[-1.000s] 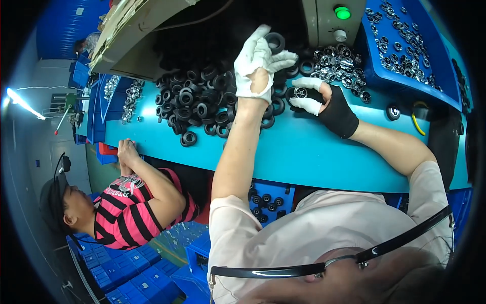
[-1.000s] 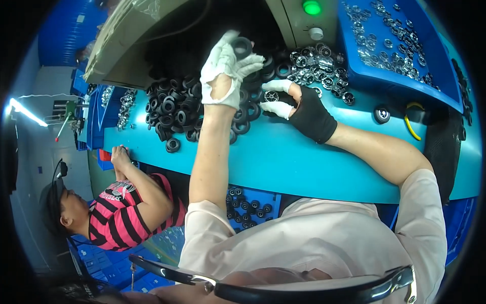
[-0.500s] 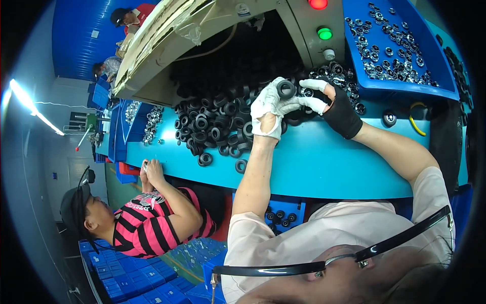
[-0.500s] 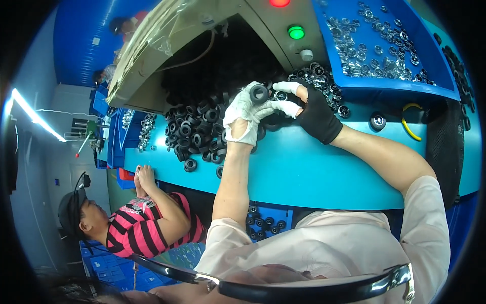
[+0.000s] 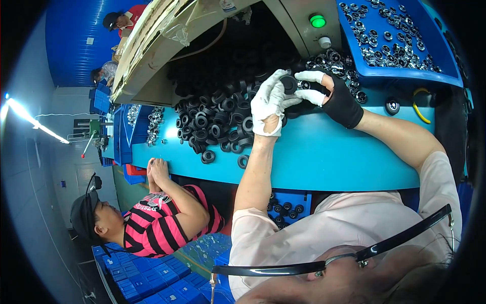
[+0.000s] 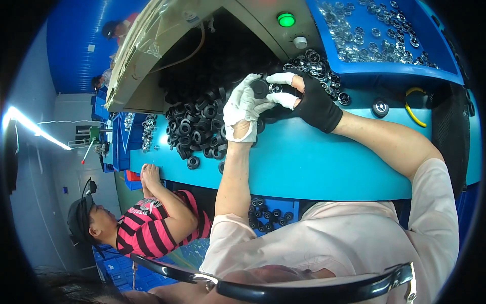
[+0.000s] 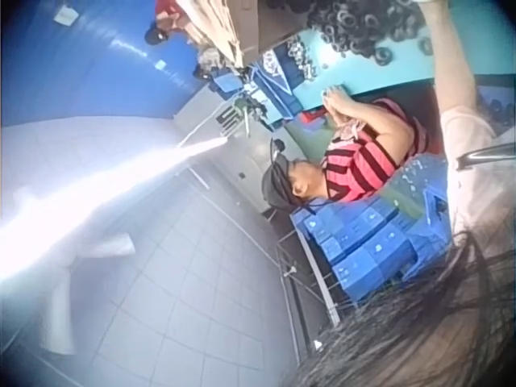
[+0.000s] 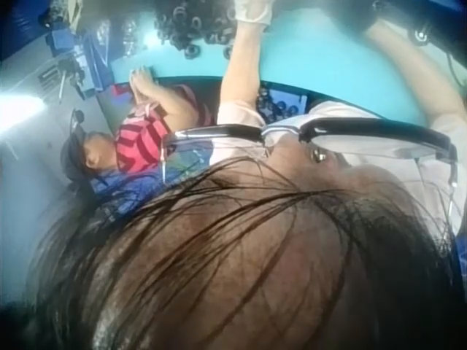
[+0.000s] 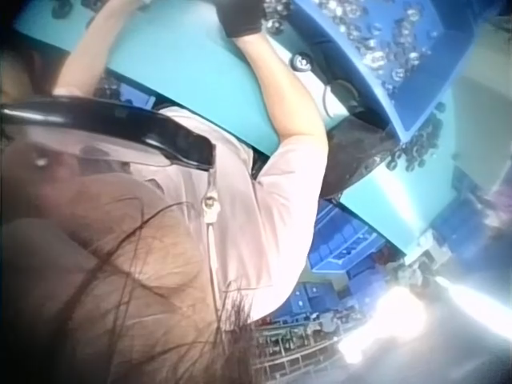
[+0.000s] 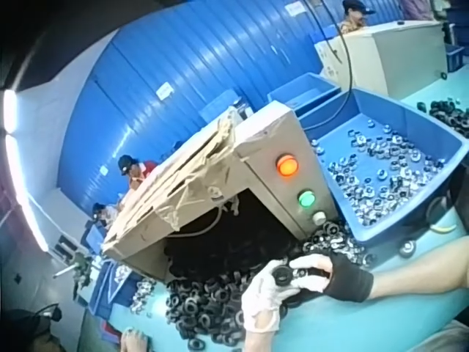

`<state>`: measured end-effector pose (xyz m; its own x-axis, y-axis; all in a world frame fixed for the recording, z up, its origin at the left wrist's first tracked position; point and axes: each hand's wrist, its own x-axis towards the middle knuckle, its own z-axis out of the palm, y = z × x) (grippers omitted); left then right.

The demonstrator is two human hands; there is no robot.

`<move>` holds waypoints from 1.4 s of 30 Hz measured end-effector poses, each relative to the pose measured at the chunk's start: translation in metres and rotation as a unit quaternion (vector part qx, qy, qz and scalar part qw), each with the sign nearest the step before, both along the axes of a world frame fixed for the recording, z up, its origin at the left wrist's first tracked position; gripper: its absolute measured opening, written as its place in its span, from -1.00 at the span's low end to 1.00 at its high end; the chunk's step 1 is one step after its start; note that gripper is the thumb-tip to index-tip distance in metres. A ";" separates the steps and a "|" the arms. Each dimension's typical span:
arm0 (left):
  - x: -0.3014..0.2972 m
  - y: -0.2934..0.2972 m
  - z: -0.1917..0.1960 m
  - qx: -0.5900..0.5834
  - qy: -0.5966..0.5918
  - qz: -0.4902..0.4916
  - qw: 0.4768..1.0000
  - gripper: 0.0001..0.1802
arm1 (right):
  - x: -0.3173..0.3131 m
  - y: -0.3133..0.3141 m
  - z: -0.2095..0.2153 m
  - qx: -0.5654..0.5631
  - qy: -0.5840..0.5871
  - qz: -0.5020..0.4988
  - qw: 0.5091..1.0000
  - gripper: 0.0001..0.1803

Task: The person assembles rubber gaskets onto metal rings by hand at a production workstation.

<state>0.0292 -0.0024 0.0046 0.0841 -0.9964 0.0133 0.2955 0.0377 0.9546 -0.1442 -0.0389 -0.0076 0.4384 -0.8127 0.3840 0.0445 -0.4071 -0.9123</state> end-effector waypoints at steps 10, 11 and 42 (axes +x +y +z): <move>0.001 0.002 -0.003 0.059 0.183 -0.116 0.974 -0.64 | 0.003 0.005 0.013 -0.079 -0.037 -0.018 0.996 -0.67; -0.003 0.003 -0.001 0.057 0.142 -0.126 0.980 -0.62 | 0.002 0.003 0.019 -0.125 -0.011 -0.030 0.992 -0.69; -0.011 0.002 -0.006 -0.090 -0.076 0.065 0.991 -0.44 | 0.000 -0.006 0.021 0.088 -0.019 0.014 0.996 -0.70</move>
